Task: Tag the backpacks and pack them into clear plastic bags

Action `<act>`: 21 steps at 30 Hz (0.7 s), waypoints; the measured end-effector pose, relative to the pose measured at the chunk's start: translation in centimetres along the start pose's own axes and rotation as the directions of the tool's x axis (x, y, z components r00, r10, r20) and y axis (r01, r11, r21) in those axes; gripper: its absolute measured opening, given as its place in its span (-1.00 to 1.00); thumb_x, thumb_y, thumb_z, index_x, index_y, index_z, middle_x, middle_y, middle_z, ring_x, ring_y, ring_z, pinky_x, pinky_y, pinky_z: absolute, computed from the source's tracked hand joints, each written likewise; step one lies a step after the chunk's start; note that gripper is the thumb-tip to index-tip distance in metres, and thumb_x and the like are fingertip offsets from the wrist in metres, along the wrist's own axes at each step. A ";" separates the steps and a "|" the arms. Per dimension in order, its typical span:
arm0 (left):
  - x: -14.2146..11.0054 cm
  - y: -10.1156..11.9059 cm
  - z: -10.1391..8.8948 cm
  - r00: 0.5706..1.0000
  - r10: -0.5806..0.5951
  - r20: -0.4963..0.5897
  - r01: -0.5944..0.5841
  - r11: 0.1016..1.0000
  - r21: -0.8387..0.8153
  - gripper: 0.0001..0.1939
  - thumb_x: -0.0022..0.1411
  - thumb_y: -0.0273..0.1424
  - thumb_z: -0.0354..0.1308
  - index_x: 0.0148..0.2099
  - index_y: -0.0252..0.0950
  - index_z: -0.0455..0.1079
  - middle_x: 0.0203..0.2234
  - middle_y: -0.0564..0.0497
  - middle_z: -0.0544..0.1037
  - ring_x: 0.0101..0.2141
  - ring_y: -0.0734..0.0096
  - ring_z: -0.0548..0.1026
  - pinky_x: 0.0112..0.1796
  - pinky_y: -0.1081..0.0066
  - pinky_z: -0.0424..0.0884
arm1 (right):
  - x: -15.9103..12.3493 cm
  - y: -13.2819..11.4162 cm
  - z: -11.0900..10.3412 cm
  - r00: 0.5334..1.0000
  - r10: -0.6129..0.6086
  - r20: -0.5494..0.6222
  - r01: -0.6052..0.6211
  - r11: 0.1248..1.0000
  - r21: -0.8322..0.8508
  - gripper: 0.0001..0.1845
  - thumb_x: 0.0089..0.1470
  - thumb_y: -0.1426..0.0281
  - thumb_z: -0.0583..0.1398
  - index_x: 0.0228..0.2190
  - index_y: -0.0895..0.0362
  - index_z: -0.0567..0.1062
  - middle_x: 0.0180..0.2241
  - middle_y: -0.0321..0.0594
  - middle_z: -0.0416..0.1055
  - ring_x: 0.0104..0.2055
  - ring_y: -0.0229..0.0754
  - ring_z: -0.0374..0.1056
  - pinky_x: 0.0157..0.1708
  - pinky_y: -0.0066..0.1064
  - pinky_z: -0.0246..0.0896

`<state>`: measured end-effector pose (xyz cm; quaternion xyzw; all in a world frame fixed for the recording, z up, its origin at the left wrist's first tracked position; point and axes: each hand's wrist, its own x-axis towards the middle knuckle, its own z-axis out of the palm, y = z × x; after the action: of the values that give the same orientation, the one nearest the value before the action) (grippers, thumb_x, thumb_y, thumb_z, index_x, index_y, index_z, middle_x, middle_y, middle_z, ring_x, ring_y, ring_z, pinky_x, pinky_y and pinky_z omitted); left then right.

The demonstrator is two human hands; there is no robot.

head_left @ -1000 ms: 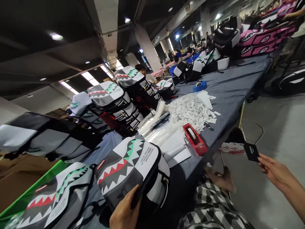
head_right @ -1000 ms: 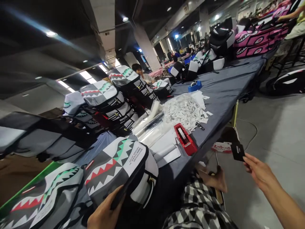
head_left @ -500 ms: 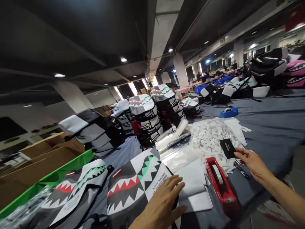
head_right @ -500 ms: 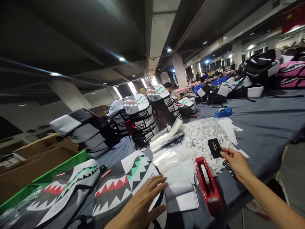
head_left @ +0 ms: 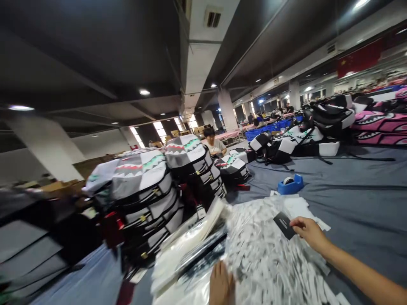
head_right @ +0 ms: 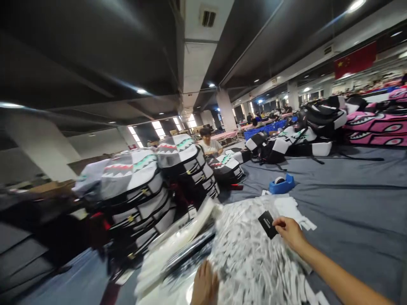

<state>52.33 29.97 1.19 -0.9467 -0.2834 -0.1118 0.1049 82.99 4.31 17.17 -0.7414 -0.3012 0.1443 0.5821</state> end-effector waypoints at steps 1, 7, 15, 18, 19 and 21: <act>-0.3 -0.4 3.0 0.992 -0.015 -0.123 0.015 1.000 0.002 -0.33 0.36 -0.36 -0.10 0.48 -0.29 -0.01 0.08 -0.21 0.56 0.07 -0.05 0.52 0.06 -0.04 0.42 | 1.6 0.5 -1.3 1.000 0.001 -0.007 -0.001 0.999 -0.038 -0.72 -0.32 0.20 0.16 -0.55 0.07 0.56 -0.53 -0.21 0.54 -0.50 -0.13 0.40 -0.46 -0.32 0.28; -3.8 -2.1 8.8 0.958 -0.029 -0.286 0.052 0.996 0.075 -0.28 0.38 -0.35 -0.11 0.51 -0.34 -0.16 0.22 -0.22 0.43 0.18 0.07 0.43 0.09 0.08 0.41 | 17.1 1.9 -6.0 0.999 0.024 -0.044 -0.032 0.980 -0.196 -0.87 -0.26 0.36 0.19 -0.59 0.02 0.57 -0.50 -0.20 0.55 -0.31 0.00 0.49 -0.24 -0.25 0.35; -3.4 -1.6 3.9 0.997 -0.060 -0.051 0.067 0.986 0.151 -0.41 0.36 -0.22 0.03 0.37 -0.32 0.25 0.30 -0.15 0.35 0.23 0.12 0.38 0.12 0.20 0.41 | 35.3 -2.1 5.0 1.000 -0.023 -0.008 0.021 0.986 -0.167 -0.83 -0.14 0.41 0.26 -0.41 0.10 0.64 -0.48 -0.19 0.57 -0.28 -0.02 0.50 -0.21 -0.28 0.36; -3.5 -1.2 4.3 0.995 -0.082 -0.051 0.088 0.988 0.129 -0.39 0.30 -0.21 0.10 0.35 -0.27 0.30 0.27 -0.13 0.40 0.21 0.10 0.41 0.09 0.21 0.43 | 37.4 -4.1 9.6 0.998 -0.048 0.039 0.051 0.995 -0.080 -0.79 -0.08 0.38 0.27 -0.34 0.12 0.66 -0.41 -0.17 0.60 -0.34 -0.09 0.50 -0.28 -0.33 0.39; -3.4 -0.9 4.5 0.991 -0.118 -0.056 0.124 0.985 0.123 -0.39 0.27 -0.23 0.12 0.33 -0.25 0.32 0.25 -0.11 0.42 0.20 0.10 0.42 0.09 0.20 0.43 | 37.5 -4.5 11.0 0.997 -0.052 0.057 0.055 0.997 -0.045 -0.78 -0.05 0.35 0.27 -0.32 0.13 0.66 -0.39 -0.17 0.61 -0.36 -0.11 0.50 -0.31 -0.34 0.40; -3.2 -0.1 4.9 0.974 -0.215 -0.064 0.221 0.969 0.114 -0.41 0.23 -0.29 0.14 0.30 -0.19 0.37 0.21 -0.09 0.47 0.19 0.08 0.44 0.11 0.17 0.42 | 36.8 -4.4 13.8 0.994 -0.051 0.095 0.049 0.998 0.026 -0.76 -0.02 0.29 0.27 -0.31 0.14 0.66 -0.34 -0.15 0.62 -0.38 -0.13 0.50 -0.36 -0.36 0.42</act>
<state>50.43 29.67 -4.34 -0.8985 -0.3892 -0.1297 0.1560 102.55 38.30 22.52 -0.7191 -0.3454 0.1684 0.5790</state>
